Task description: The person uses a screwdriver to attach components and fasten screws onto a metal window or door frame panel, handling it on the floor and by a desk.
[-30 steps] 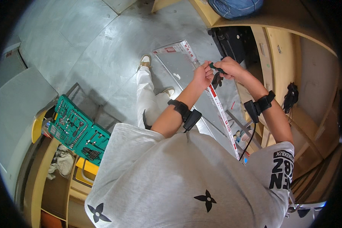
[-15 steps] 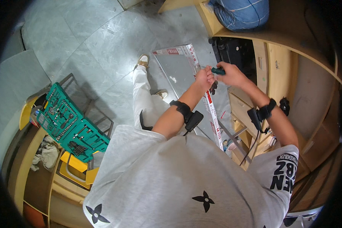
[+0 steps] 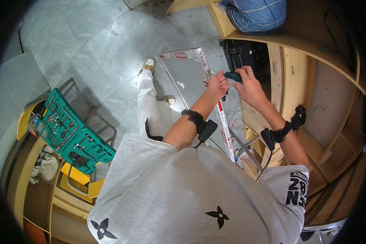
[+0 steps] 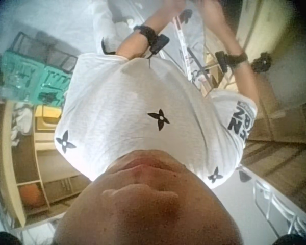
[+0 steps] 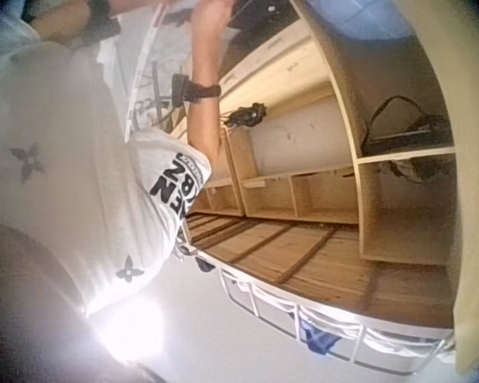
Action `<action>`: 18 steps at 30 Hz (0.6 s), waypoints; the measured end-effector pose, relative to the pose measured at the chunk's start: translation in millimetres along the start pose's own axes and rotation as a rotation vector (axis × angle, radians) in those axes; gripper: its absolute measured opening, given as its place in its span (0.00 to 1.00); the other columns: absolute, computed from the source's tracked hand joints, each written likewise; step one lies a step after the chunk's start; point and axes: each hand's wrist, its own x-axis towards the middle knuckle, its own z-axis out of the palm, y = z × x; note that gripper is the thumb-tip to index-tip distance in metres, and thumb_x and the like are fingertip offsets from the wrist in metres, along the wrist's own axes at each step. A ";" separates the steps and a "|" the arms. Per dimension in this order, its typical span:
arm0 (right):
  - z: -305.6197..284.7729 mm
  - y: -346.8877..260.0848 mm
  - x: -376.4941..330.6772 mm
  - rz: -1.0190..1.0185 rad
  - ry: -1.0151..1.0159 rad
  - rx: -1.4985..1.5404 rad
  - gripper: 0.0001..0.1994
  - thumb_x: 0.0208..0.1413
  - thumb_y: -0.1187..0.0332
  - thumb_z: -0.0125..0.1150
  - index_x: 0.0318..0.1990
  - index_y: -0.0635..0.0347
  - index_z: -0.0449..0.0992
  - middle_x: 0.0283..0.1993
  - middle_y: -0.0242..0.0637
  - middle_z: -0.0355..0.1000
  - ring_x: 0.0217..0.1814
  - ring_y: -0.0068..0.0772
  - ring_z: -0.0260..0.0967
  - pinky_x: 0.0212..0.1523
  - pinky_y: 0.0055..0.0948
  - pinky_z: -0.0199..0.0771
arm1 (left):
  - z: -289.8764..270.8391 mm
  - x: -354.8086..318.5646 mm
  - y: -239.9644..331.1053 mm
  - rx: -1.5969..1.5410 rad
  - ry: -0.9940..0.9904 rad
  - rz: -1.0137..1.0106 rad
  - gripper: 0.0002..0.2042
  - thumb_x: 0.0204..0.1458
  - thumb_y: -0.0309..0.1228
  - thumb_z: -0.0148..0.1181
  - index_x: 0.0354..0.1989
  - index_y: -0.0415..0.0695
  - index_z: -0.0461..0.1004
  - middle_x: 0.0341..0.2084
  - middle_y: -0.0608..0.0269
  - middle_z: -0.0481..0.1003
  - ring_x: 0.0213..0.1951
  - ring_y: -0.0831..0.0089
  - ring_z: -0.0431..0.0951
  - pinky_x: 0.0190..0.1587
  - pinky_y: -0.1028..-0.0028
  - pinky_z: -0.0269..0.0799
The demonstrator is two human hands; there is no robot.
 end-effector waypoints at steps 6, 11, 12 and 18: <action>3.4 -8.0 3.1 0.395 -0.209 -0.049 0.13 0.48 0.76 0.55 0.43 0.64 0.67 0.38 0.50 0.67 0.37 0.56 0.68 0.36 0.43 0.70 | 0.9 -2.5 -5.3 0.013 0.041 0.034 0.11 0.58 0.41 0.48 0.27 0.50 0.63 0.11 0.77 0.49 0.12 0.83 0.47 0.14 0.81 0.41; 5.9 -7.2 0.4 0.122 -0.059 -0.024 0.12 0.49 0.74 0.55 0.43 0.62 0.68 0.34 0.50 0.69 0.34 0.55 0.69 0.33 0.44 0.71 | -8.0 2.6 -0.4 0.004 -0.030 0.046 0.14 0.56 0.45 0.50 0.26 0.50 0.64 0.10 0.77 0.53 0.12 0.83 0.49 0.14 0.81 0.43; 3.5 -10.1 0.3 -0.074 0.001 -0.043 0.11 0.52 0.70 0.55 0.42 0.62 0.68 0.33 0.52 0.72 0.33 0.55 0.70 0.31 0.44 0.71 | -7.6 4.0 -1.3 0.001 -0.002 0.071 0.13 0.57 0.44 0.50 0.26 0.50 0.64 0.11 0.77 0.52 0.12 0.83 0.49 0.14 0.82 0.42; 7.5 -5.9 3.8 0.261 -0.120 -0.100 0.13 0.47 0.75 0.57 0.43 0.61 0.68 0.35 0.48 0.68 0.34 0.54 0.69 0.32 0.44 0.71 | -0.3 -5.4 0.3 -0.094 -0.003 0.061 0.10 0.58 0.40 0.48 0.29 0.49 0.67 0.11 0.76 0.53 0.12 0.82 0.49 0.15 0.81 0.43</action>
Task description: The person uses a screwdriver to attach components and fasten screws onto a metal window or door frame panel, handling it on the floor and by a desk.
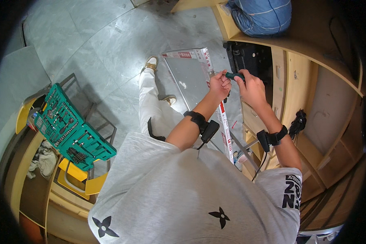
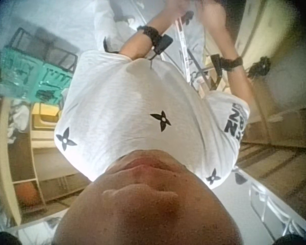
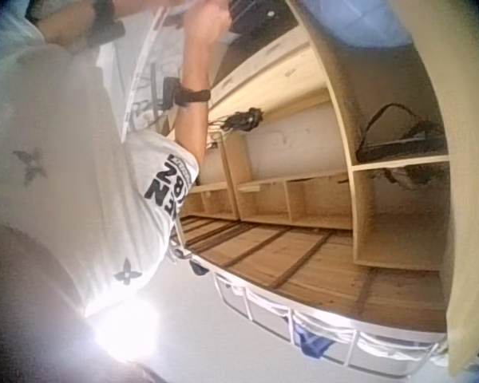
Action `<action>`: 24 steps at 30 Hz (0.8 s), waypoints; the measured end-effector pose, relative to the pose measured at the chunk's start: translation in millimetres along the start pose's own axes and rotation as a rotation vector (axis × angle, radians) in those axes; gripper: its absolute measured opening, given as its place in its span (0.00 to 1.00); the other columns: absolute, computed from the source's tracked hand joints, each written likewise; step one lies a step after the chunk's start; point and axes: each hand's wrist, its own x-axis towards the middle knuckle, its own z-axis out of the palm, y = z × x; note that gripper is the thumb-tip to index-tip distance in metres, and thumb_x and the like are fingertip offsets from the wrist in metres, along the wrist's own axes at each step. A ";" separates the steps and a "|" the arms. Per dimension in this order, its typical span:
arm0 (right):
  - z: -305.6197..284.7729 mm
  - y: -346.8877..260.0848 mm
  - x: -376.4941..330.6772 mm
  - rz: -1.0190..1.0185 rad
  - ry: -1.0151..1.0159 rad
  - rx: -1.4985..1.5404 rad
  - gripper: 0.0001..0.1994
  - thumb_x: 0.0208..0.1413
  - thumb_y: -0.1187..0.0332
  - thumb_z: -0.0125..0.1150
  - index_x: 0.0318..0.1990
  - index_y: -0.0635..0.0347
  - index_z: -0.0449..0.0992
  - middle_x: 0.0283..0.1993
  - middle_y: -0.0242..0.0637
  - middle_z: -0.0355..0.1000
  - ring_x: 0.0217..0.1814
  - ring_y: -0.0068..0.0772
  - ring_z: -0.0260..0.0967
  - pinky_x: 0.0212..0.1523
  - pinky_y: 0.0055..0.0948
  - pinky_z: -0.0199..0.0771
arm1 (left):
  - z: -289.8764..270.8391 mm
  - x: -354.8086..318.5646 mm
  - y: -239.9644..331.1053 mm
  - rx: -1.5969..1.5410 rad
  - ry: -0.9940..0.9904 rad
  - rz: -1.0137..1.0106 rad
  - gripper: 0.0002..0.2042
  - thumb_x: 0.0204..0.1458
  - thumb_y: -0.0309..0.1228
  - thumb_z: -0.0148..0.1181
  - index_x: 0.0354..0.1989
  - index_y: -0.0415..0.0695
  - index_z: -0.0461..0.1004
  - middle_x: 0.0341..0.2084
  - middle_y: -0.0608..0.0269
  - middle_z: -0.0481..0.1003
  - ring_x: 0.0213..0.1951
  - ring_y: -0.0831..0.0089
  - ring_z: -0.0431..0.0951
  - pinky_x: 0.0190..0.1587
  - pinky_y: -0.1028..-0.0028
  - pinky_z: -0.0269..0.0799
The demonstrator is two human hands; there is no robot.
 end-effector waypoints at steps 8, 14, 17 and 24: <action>-5.7 -3.9 6.0 -0.350 0.039 -0.088 0.10 0.50 0.71 0.56 0.39 0.64 0.70 0.34 0.49 0.71 0.34 0.54 0.70 0.34 0.45 0.71 | -6.3 3.5 0.1 0.026 -0.044 0.041 0.09 0.60 0.38 0.44 0.33 0.49 0.67 0.12 0.75 0.54 0.13 0.82 0.49 0.15 0.81 0.42; 11.4 4.0 15.2 0.063 -0.089 -0.022 0.10 0.49 0.69 0.56 0.38 0.64 0.69 0.40 0.52 0.70 0.35 0.55 0.70 0.34 0.45 0.71 | -7.0 0.3 0.7 0.014 -0.111 -0.028 0.10 0.60 0.39 0.44 0.32 0.47 0.65 0.12 0.74 0.54 0.13 0.82 0.49 0.16 0.81 0.45; 8.0 -1.0 10.8 0.001 -0.056 -0.009 0.10 0.50 0.67 0.56 0.35 0.65 0.70 0.36 0.53 0.70 0.34 0.56 0.70 0.34 0.46 0.71 | -8.5 1.0 0.3 0.011 -0.100 -0.025 0.11 0.61 0.39 0.43 0.32 0.47 0.65 0.12 0.74 0.55 0.13 0.82 0.50 0.15 0.80 0.45; 10.9 -6.3 15.0 -0.107 -0.089 -0.024 0.12 0.51 0.64 0.55 0.33 0.66 0.72 0.23 0.50 0.72 0.33 0.51 0.72 0.35 0.43 0.71 | -8.6 -1.3 8.9 0.171 -0.038 -0.027 0.12 0.60 0.41 0.43 0.31 0.47 0.66 0.11 0.76 0.53 0.12 0.83 0.50 0.13 0.82 0.44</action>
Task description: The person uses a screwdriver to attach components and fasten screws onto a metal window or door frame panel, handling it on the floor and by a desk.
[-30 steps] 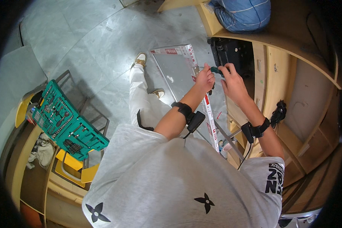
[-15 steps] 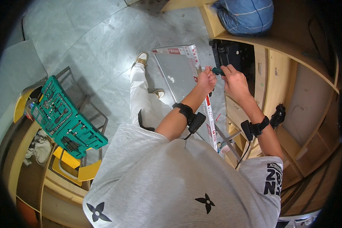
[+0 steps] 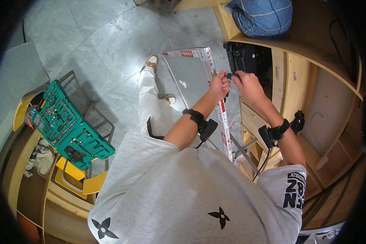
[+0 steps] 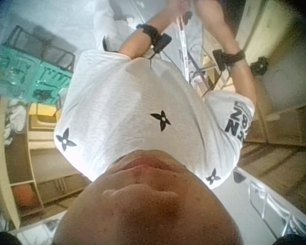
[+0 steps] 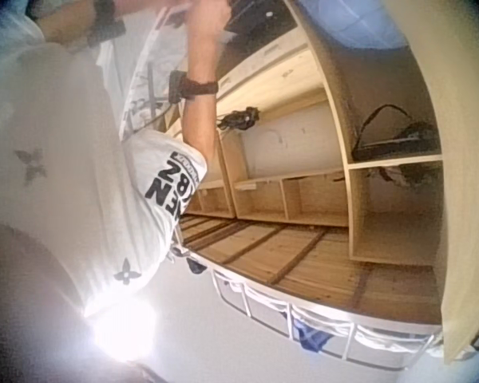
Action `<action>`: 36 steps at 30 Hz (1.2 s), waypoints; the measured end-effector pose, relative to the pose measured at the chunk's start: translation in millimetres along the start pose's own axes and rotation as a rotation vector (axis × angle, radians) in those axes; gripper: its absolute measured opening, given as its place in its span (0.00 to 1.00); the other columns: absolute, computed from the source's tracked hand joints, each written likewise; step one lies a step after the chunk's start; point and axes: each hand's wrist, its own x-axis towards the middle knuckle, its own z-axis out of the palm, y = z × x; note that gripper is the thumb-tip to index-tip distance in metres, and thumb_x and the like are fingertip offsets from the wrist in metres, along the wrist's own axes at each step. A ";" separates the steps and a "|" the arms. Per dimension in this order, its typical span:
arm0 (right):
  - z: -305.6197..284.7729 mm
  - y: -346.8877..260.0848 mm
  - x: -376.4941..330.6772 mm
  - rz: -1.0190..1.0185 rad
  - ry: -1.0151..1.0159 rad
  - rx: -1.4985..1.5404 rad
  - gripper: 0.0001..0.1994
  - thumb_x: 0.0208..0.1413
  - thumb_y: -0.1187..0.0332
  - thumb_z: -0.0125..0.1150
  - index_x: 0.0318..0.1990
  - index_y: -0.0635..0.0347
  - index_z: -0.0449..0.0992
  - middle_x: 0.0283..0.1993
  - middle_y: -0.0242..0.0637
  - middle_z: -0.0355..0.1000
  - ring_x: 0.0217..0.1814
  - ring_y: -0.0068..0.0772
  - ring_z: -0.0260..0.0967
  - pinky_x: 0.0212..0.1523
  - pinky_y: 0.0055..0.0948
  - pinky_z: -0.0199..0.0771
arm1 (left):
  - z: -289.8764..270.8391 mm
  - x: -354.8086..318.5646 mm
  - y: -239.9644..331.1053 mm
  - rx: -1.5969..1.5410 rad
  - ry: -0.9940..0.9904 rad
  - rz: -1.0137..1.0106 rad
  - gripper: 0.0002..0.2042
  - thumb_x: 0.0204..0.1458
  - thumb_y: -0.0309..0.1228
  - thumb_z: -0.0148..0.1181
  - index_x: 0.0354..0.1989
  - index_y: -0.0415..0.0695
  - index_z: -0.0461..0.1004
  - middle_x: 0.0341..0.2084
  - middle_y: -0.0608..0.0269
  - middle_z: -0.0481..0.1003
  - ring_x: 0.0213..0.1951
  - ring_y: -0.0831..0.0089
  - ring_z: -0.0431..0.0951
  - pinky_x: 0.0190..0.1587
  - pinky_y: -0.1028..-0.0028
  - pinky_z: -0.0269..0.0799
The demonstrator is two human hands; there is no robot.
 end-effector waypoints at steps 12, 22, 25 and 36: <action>-6.1 8.7 15.5 0.091 -0.150 0.004 0.15 0.48 0.63 0.60 0.39 0.65 0.72 0.32 0.53 0.70 0.36 0.59 0.70 0.39 0.45 0.70 | -45.9 -46.5 79.8 0.301 0.109 -0.015 0.08 0.58 0.33 0.43 0.31 0.44 0.65 0.11 0.76 0.50 0.12 0.83 0.48 0.12 0.81 0.43; -16.8 2.3 -8.1 -0.181 0.023 -0.129 0.09 0.50 0.69 0.56 0.36 0.64 0.70 0.36 0.55 0.67 0.34 0.56 0.70 0.36 0.45 0.71 | -73.5 -155.3 213.5 0.462 0.188 0.335 0.06 0.57 0.31 0.43 0.32 0.44 0.65 0.11 0.75 0.50 0.12 0.83 0.46 0.13 0.80 0.41; -13.1 1.2 -7.8 -0.033 0.004 -0.160 0.09 0.50 0.69 0.56 0.35 0.65 0.69 0.38 0.54 0.66 0.34 0.56 0.70 0.35 0.46 0.72 | -77.6 -187.1 230.8 0.443 0.202 0.422 0.07 0.57 0.31 0.44 0.30 0.43 0.65 0.10 0.74 0.50 0.12 0.83 0.46 0.13 0.80 0.41; 6.5 10.5 2.0 -0.082 -0.118 -0.165 0.12 0.52 0.67 0.54 0.40 0.65 0.70 0.45 0.55 0.65 0.42 0.57 0.69 0.41 0.44 0.71 | -70.1 -229.8 213.1 0.448 0.143 0.505 0.06 0.56 0.31 0.45 0.31 0.42 0.66 0.11 0.73 0.53 0.13 0.82 0.48 0.14 0.80 0.44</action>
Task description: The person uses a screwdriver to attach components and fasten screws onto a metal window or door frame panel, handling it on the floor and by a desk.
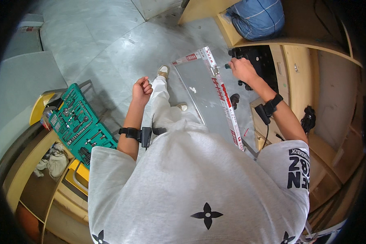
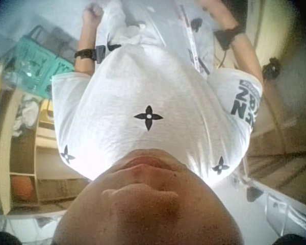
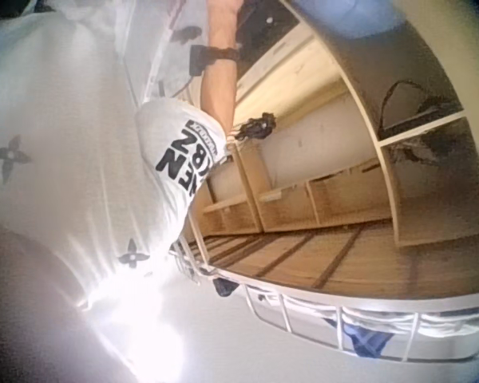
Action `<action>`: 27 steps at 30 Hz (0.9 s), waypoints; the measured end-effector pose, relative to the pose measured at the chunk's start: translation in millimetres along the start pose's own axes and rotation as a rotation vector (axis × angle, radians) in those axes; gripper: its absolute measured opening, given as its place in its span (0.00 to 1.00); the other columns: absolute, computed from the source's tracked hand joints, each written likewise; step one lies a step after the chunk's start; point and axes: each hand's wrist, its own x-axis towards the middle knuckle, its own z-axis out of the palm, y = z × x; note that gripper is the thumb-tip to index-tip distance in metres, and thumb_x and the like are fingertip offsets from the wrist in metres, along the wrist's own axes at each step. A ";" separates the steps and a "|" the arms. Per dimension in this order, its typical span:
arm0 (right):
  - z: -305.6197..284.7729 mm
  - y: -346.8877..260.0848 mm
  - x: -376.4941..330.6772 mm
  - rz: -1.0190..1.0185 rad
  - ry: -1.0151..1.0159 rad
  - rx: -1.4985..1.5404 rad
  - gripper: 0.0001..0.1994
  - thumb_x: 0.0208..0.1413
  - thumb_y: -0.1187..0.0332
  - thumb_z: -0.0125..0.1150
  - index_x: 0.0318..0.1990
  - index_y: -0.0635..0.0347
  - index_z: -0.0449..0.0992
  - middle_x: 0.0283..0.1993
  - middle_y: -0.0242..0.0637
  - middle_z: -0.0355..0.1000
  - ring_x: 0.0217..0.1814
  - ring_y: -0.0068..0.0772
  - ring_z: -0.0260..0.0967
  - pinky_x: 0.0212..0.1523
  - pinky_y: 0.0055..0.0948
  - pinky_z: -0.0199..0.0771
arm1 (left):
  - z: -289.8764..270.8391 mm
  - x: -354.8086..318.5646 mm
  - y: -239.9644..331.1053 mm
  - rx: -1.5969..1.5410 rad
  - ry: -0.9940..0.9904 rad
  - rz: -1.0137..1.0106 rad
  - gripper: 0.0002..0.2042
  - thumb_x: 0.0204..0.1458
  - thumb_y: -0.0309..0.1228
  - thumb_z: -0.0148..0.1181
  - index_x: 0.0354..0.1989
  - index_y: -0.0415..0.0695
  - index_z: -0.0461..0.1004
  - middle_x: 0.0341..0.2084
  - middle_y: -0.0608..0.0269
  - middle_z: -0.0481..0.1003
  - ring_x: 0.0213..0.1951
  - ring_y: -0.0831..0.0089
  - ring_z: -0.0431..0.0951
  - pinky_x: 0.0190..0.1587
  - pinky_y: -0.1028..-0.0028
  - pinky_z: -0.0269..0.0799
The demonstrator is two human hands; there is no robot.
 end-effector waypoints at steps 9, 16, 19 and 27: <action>-11.6 -1.0 -7.5 -0.245 0.218 -0.049 0.10 0.52 0.67 0.52 0.38 0.64 0.70 0.36 0.60 0.70 0.41 0.58 0.69 0.43 0.47 0.69 | -2.9 -16.9 18.2 -0.053 -0.054 0.034 0.07 0.57 0.31 0.44 0.27 0.45 0.64 0.11 0.73 0.54 0.12 0.82 0.49 0.14 0.80 0.44; -7.4 -15.1 -8.0 0.081 0.184 0.042 0.11 0.50 0.69 0.54 0.38 0.67 0.67 0.39 0.58 0.67 0.40 0.59 0.69 0.40 0.49 0.70 | 0.0 -17.1 33.3 -0.035 -0.038 0.060 0.08 0.56 0.32 0.43 0.26 0.45 0.64 0.11 0.73 0.53 0.12 0.82 0.49 0.14 0.81 0.45; -7.2 -9.7 -11.8 -0.069 0.236 0.021 0.13 0.51 0.66 0.54 0.40 0.66 0.67 0.38 0.59 0.69 0.40 0.60 0.69 0.41 0.49 0.70 | 1.9 -13.6 36.2 -0.033 -0.051 0.056 0.08 0.56 0.32 0.43 0.26 0.45 0.64 0.11 0.73 0.53 0.13 0.82 0.49 0.14 0.81 0.45; -11.2 -14.4 -12.3 0.174 0.206 0.152 0.14 0.52 0.65 0.53 0.42 0.65 0.66 0.42 0.56 0.68 0.43 0.60 0.68 0.43 0.47 0.69 | 24.1 -10.7 33.8 0.036 -0.034 0.001 0.07 0.52 0.29 0.42 0.31 0.41 0.66 0.12 0.72 0.52 0.13 0.81 0.49 0.15 0.79 0.46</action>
